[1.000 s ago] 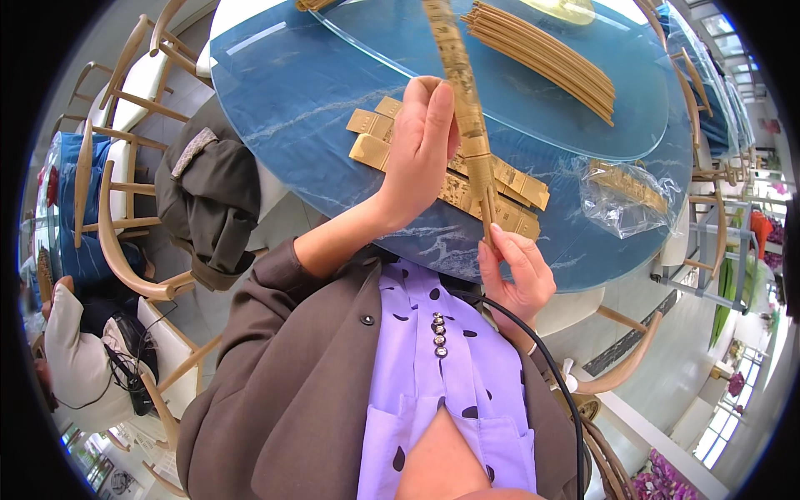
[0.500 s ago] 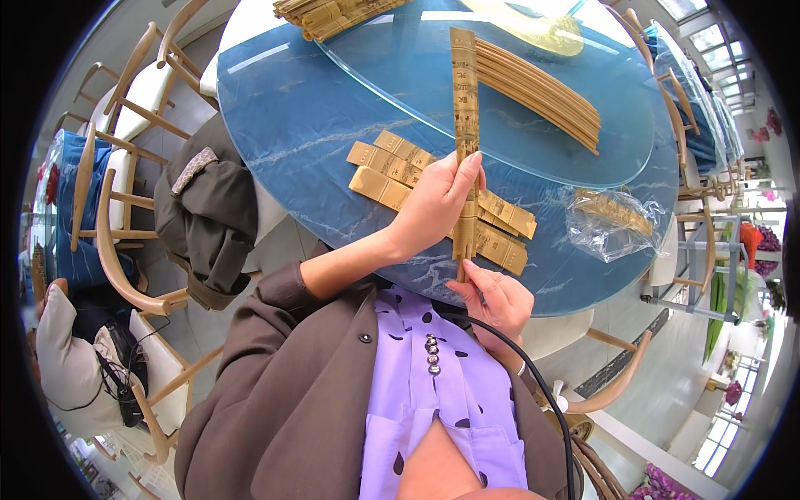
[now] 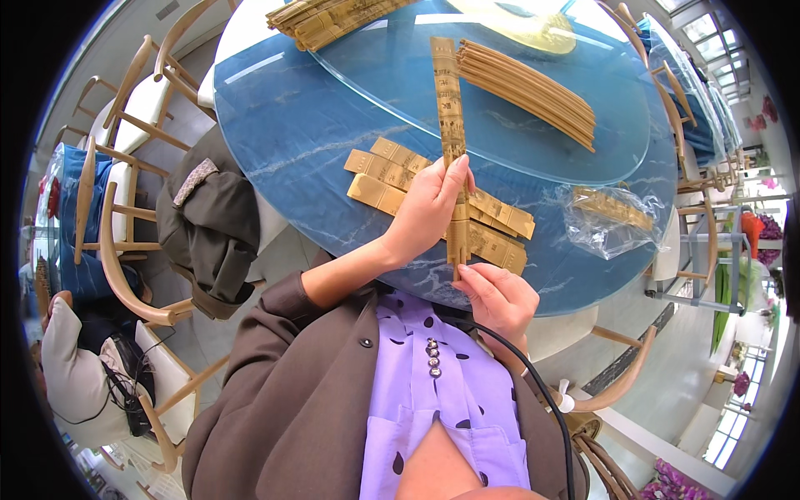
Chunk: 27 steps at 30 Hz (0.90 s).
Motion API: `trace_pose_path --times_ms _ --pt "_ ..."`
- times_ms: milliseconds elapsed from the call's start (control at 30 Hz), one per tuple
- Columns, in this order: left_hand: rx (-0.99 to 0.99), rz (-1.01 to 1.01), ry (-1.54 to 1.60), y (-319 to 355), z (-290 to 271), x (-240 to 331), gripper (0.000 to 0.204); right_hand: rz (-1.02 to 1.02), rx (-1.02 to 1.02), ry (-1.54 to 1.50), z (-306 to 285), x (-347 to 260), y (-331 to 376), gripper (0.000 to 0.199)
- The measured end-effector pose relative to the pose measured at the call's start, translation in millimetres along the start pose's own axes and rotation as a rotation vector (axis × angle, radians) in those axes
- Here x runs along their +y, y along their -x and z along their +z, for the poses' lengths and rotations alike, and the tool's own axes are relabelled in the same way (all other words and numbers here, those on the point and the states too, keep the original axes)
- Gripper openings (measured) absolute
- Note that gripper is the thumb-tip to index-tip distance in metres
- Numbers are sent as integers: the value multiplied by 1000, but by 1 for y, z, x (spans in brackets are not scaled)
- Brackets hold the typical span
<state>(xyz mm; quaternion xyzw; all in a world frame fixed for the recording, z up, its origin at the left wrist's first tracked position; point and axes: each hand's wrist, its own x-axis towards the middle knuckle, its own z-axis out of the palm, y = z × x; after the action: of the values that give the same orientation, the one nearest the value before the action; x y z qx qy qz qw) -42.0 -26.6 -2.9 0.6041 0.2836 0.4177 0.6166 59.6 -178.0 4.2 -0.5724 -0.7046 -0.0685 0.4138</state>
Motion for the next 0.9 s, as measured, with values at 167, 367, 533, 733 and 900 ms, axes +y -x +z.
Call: trace_pose_path --times_ms 167,367,533,733,900 --pt "-24 -46 -30 4 -1 -3 42 47 39 8 2 -3 -2 30" --pt "-45 -44 45 13 8 -1 43 71 76 10 2 -7 -8 27" --pt "-53 9 -26 11 4 -4 41 109 27 -61 -1 -9 -10 28" --pt "-82 -21 -37 3 1 -8 41 162 14 -127 2 -4 -15 27" --pt "-99 -70 -49 8 2 -8 41 256 20 -161 5 -8 -14 23"
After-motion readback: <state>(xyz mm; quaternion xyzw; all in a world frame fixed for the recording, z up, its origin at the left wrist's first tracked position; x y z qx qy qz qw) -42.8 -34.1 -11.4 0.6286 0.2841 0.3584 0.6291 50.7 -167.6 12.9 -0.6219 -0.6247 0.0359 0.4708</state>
